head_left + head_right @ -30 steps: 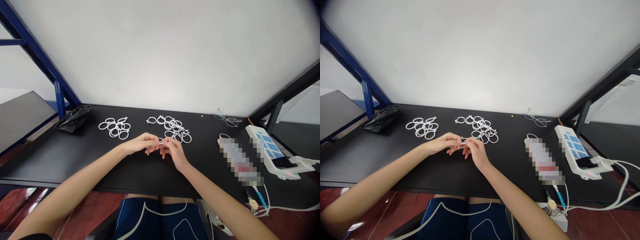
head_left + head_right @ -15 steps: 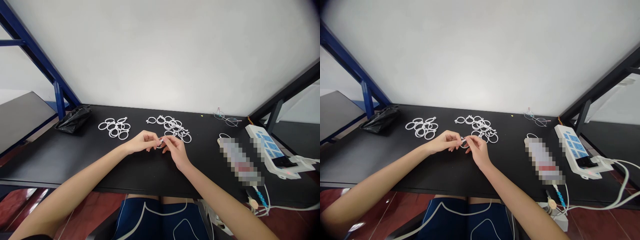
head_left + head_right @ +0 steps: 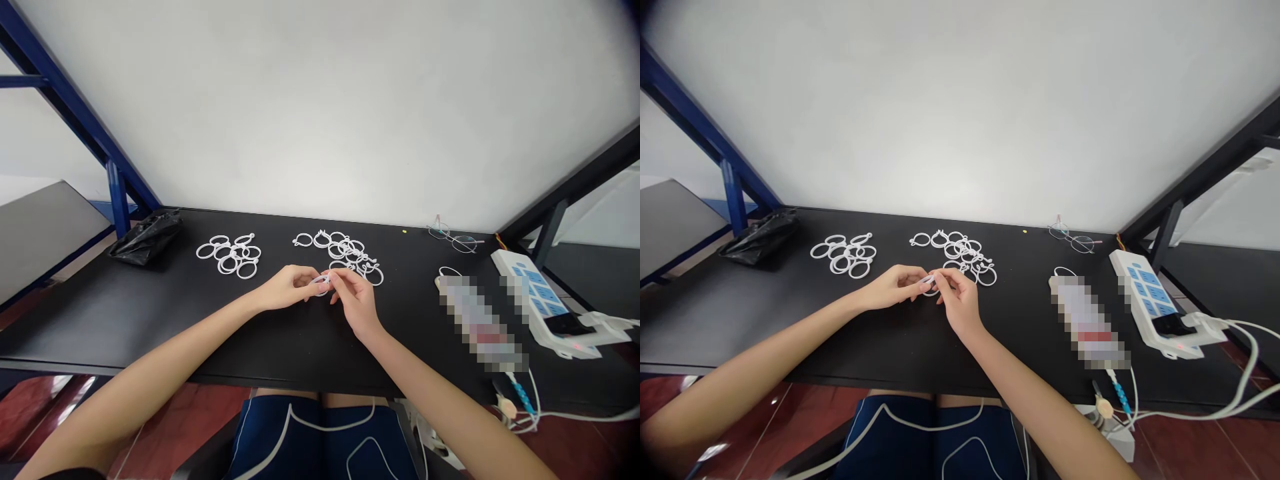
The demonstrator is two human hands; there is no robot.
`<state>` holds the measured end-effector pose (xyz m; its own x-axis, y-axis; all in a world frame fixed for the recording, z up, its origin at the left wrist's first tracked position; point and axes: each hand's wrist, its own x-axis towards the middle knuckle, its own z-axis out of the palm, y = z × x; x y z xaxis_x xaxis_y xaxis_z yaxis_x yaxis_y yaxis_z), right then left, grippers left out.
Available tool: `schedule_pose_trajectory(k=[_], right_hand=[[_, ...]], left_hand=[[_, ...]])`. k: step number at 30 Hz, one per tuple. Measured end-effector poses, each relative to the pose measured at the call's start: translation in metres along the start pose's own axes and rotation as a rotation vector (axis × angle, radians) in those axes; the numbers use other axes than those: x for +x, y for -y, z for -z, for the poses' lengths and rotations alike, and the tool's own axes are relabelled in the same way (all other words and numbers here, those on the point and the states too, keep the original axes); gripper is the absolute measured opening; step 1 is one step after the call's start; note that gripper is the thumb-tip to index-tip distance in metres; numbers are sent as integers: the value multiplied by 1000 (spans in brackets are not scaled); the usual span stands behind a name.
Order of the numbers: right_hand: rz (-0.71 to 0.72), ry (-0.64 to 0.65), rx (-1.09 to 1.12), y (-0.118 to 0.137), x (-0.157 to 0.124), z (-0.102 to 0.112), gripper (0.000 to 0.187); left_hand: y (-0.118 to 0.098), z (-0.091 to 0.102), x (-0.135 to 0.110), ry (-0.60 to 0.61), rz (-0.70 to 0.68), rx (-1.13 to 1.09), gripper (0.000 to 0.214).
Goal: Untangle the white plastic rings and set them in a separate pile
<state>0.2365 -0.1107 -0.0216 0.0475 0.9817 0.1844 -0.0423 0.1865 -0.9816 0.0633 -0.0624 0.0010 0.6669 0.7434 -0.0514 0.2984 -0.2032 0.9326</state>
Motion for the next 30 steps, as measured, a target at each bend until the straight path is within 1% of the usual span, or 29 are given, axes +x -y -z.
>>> schedule_pose_trajectory(k=[5, 9, 12, 17, 22, 25, 30], right_hand=[[10, -13, -34, -1, 0, 0, 21], [6, -20, -65, -2, -3, 0, 21], [-9, 21, -63, -2, -4, 0, 23], [-60, 152, -55, 0, -7, -3, 29], [-32, 231, -109, 0, -11, -5, 36], [-15, 243, -111, 0, -12, -5, 37], [15, 209, -96, -1, -12, -4, 38]], left_hand=[[0, -1, 0, -44, 3, -16, 43], [6, 0, 2, -117, -53, -49, 39], [10, 1, 3, -144, -94, -53, 36], [14, 0, 4, -98, -88, -133, 35], [15, 0, 5, -61, -108, -174, 39], [13, 0, 4, -40, -120, -187, 42], [10, 0, 4, 20, -110, -222, 44]])
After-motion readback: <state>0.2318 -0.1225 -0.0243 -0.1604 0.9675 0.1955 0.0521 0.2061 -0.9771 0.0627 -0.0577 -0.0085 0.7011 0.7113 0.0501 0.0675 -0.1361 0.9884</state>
